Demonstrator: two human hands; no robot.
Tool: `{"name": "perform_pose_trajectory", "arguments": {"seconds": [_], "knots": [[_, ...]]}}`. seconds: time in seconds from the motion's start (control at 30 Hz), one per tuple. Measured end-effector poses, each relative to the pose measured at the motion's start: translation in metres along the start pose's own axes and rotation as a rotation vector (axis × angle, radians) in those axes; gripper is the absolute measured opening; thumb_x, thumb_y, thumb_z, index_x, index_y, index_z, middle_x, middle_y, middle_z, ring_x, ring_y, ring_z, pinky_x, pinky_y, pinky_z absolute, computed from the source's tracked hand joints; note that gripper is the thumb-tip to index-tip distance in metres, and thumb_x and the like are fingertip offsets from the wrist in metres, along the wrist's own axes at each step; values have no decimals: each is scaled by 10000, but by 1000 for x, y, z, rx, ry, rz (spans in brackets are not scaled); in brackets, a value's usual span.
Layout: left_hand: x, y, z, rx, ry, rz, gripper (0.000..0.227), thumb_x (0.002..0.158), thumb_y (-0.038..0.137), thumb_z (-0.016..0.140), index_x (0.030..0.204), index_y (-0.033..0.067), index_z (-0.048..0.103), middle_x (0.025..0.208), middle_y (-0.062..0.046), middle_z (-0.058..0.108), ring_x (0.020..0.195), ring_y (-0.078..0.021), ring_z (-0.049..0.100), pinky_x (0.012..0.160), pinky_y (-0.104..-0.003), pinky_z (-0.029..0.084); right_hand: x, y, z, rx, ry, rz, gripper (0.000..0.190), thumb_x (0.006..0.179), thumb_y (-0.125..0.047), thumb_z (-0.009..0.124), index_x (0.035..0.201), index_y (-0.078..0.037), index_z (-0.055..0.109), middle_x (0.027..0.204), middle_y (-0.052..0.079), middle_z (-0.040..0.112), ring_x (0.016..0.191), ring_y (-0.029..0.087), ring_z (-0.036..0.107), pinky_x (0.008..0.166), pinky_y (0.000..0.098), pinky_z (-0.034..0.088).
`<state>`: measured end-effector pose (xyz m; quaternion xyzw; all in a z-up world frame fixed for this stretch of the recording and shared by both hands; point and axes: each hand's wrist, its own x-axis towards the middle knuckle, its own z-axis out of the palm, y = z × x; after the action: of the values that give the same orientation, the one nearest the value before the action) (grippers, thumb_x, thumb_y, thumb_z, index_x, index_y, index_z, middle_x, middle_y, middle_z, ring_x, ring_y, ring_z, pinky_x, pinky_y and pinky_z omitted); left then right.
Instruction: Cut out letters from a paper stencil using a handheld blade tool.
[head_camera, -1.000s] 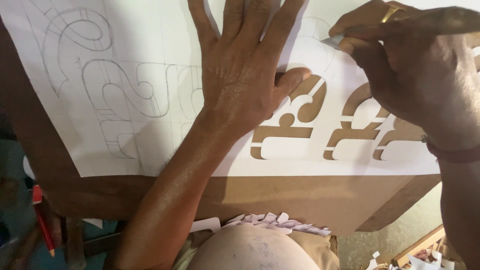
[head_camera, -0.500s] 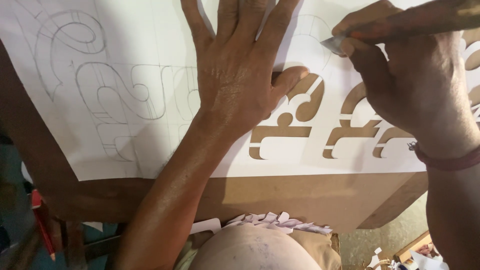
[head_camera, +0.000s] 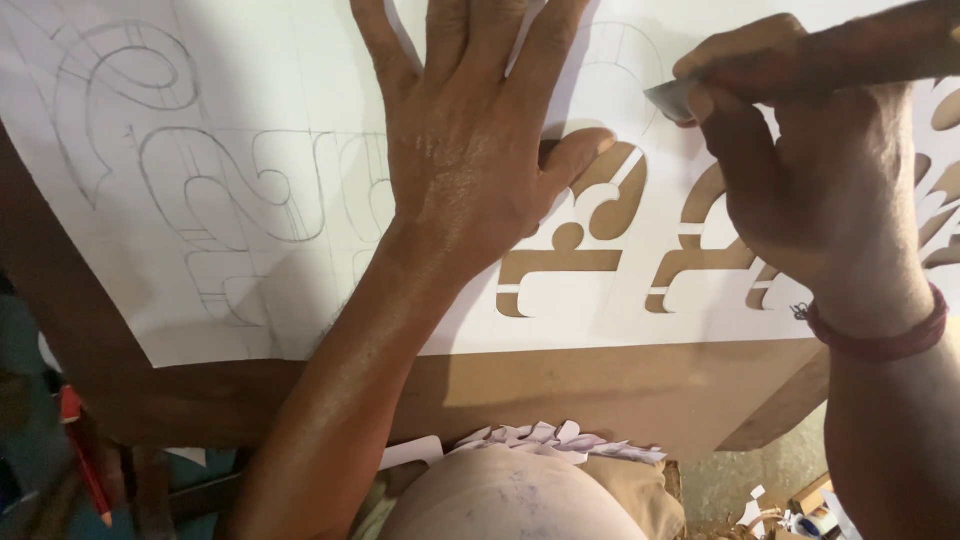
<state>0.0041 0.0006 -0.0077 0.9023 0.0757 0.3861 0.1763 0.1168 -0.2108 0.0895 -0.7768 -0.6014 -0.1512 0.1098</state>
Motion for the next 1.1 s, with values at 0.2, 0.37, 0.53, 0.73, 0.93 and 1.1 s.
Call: {"name": "perform_pose_trajectory", "arguments": {"seconds": [0.2,0.37,0.53,0.73,0.93,1.1], "knots": [[-2,-1,2,-8,-17,-15,998,867,555,947,1610,149,419,1588,-105,441,1494,-359,394,1234,-785,23,11,-20,-4,-20,28,-16,81,1096,68,643,1087,-3,682,1110,112,712,1012,283,657,938,397,470],[-3,-3,4,-6,24,14,976,848,516,920,1567,120,392,1609,-117,426,1518,-382,375,1224,-787,11,8,-23,2,155,61,80,45,1155,66,622,1127,41,645,968,92,710,865,219,696,832,323,498],[-3,-2,3,-18,-11,-1,991,856,519,924,1611,130,413,1592,-103,448,1499,-365,392,1231,-781,17,-5,-24,9,173,79,121,97,1110,84,543,1151,42,620,1035,92,721,955,213,725,865,301,510],[-3,-3,3,-17,0,4,970,838,511,913,1582,126,425,1598,-105,442,1508,-369,378,1231,-773,12,-5,-38,14,245,142,220,108,1089,59,552,1155,39,635,1047,94,720,956,221,732,873,323,540],[4,2,-8,-42,-28,2,938,876,494,935,1568,124,421,1600,-105,426,1521,-364,355,1226,-773,5,-2,-50,17,93,191,231,42,1067,53,639,1069,19,665,981,102,730,899,270,716,876,415,503],[8,5,-8,-35,-33,-24,969,843,511,950,1573,150,425,1644,-129,313,1545,-402,240,1202,-779,-6,-9,-42,25,143,248,253,60,1118,11,642,1062,-5,659,1028,102,721,861,215,705,791,325,513]]}}
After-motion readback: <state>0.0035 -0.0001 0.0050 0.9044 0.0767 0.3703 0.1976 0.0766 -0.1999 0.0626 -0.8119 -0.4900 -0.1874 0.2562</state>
